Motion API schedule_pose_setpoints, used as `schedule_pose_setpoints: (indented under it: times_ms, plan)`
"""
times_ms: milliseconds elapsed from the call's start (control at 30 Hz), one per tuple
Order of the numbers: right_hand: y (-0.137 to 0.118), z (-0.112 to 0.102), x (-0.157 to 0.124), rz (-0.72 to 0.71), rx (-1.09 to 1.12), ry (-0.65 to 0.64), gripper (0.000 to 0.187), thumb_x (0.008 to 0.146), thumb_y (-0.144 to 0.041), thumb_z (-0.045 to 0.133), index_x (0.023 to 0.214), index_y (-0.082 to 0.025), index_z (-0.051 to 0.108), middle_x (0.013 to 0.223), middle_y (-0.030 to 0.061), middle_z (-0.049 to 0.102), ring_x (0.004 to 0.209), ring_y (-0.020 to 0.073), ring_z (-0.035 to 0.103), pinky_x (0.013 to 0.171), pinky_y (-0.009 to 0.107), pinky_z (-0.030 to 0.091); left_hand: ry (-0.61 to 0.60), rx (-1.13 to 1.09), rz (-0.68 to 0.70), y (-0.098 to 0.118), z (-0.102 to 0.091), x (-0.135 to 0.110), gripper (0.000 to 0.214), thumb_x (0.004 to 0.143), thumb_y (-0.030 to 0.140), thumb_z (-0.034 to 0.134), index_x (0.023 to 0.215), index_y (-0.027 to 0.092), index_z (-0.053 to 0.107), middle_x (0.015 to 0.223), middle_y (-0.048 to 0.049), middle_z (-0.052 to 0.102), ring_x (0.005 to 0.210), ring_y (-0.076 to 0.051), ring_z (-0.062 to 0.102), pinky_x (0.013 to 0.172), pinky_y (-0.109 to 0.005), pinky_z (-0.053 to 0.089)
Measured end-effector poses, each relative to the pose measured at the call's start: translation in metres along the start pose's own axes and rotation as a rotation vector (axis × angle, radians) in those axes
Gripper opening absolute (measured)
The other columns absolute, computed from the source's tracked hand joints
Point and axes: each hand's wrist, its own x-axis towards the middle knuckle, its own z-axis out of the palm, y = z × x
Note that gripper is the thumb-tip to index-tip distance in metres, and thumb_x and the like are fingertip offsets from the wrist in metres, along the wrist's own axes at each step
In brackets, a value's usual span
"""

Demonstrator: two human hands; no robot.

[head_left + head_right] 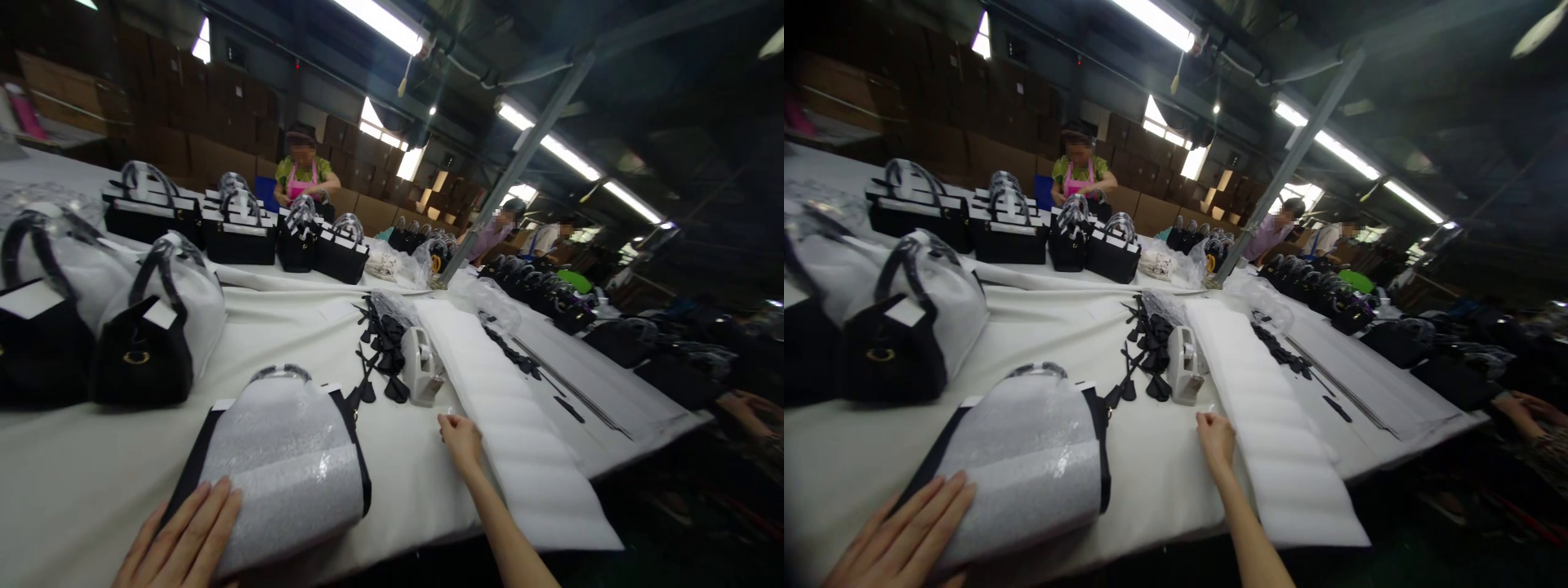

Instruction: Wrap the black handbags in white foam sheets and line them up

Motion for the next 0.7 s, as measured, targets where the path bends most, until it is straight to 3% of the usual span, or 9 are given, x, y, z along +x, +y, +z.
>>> schedule_pose_setpoints:
  times_ms: [100, 167, 267, 333, 433, 500, 567, 633, 700]
  plan:
    - [-0.041, -0.026, -0.011, -0.201, -0.125, -0.075, 0.029, 0.082, -0.035, 0.049, 0.069, -0.018, 0.069, 0.075, 0.0096, 0.071, 0.078, 0.0248, 0.066, 0.068, 0.03, 0.044, -0.12, 0.044, 0.02, 0.004, -0.023, 0.014, 0.064, 0.078, 0.027, 0.057, 0.139, 0.02, 0.04, 0.139, -0.0061, 0.05, 0.125, -0.027, 0.046, 0.114, -0.043, 0.02]
    - [-0.081, -0.044, -0.022, -0.471, -0.393, -0.084, 0.029, 0.086, -0.034, 0.047, 0.077, -0.019, 0.07, 0.079, 0.0097, 0.072, 0.076, 0.0254, 0.066, 0.066, 0.031, 0.044, -0.216, 0.063, -0.036, 0.008, -0.037, 0.023, 0.063, 0.078, 0.024, 0.057, 0.138, 0.018, 0.04, 0.141, -0.007, 0.047, 0.128, -0.027, 0.043, 0.112, -0.045, 0.023]
    - [-0.149, -0.077, -0.059, -0.869, -0.408, -0.16, 0.026, 0.09, -0.031, 0.046, 0.083, -0.021, 0.07, 0.08, 0.0058, 0.07, 0.073, 0.0203, 0.065, 0.065, 0.027, 0.044, -0.309, 0.054, -0.113, 0.013, -0.051, 0.034, 0.058, 0.081, 0.026, 0.056, 0.137, 0.019, 0.042, 0.142, -0.0077, 0.046, 0.13, -0.029, 0.039, 0.11, -0.053, 0.026]
    - [-0.193, -0.102, -0.092, -1.143, -0.274, -0.367, 0.027, 0.092, -0.03, 0.045, 0.084, -0.021, 0.069, 0.076, 0.004, 0.068, 0.069, 0.0152, 0.063, 0.063, 0.023, 0.043, -0.325, 0.025, -0.158, 0.014, -0.057, 0.038, 0.053, 0.085, 0.033, 0.055, 0.136, 0.021, 0.044, 0.142, -0.0081, 0.046, 0.131, -0.032, 0.037, 0.108, -0.059, 0.026]
    - [-0.249, -0.129, -0.134, -1.397, -0.139, -0.98, 0.029, 0.095, -0.027, 0.046, 0.082, -0.018, 0.071, 0.073, 0.0032, 0.067, 0.067, 0.0099, 0.062, 0.062, 0.017, 0.042, -0.325, -0.062, -0.194, 0.01, -0.062, 0.04, 0.048, 0.089, 0.036, 0.051, 0.135, 0.023, 0.045, 0.14, -0.0097, 0.047, 0.131, -0.032, 0.037, 0.107, -0.062, 0.026]
    - [-0.277, -0.13, -0.146, -1.422, -0.133, -1.312, 0.026, 0.093, -0.028, 0.051, 0.083, -0.016, 0.072, 0.075, 0.0037, 0.068, 0.069, 0.0087, 0.062, 0.062, 0.015, 0.042, -0.326, -0.132, -0.208, 0.007, -0.063, 0.04, 0.046, 0.09, 0.035, 0.049, 0.134, 0.022, 0.045, 0.139, -0.011, 0.049, 0.13, -0.03, 0.039, 0.107, -0.061, 0.028]
    - [-0.299, -0.115, -0.148, -1.416, -0.207, -1.437, 0.021, 0.09, -0.027, 0.057, 0.085, -0.014, 0.073, 0.076, 0.0034, 0.07, 0.069, 0.0085, 0.062, 0.063, 0.014, 0.042, -0.331, -0.187, -0.234, 0.005, -0.062, 0.04, 0.044, 0.09, 0.035, 0.049, 0.131, 0.019, 0.046, 0.138, -0.0118, 0.049, 0.129, -0.029, 0.04, 0.107, -0.06, 0.03]
    - [-0.316, -0.088, -0.145, -1.435, -0.364, -1.389, 0.014, 0.085, -0.022, 0.062, 0.086, -0.015, 0.074, 0.075, 0.0019, 0.071, 0.068, 0.009, 0.062, 0.062, 0.015, 0.04, -0.33, -0.222, -0.259, 0.004, -0.061, 0.04, 0.043, 0.09, 0.034, 0.049, 0.128, 0.016, 0.046, 0.138, -0.0122, 0.049, 0.13, -0.029, 0.04, 0.107, -0.059, 0.032]
    - [-0.329, -0.059, -0.142, -1.46, -0.547, -1.258, 0.011, 0.08, -0.019, 0.066, 0.085, -0.017, 0.075, 0.076, 0.0008, 0.072, 0.069, 0.0101, 0.062, 0.061, 0.017, 0.039, -0.323, -0.241, -0.271, 0.004, -0.06, 0.04, 0.041, 0.09, 0.033, 0.049, 0.126, 0.016, 0.046, 0.138, -0.0125, 0.049, 0.13, -0.029, 0.041, 0.107, -0.059, 0.033]
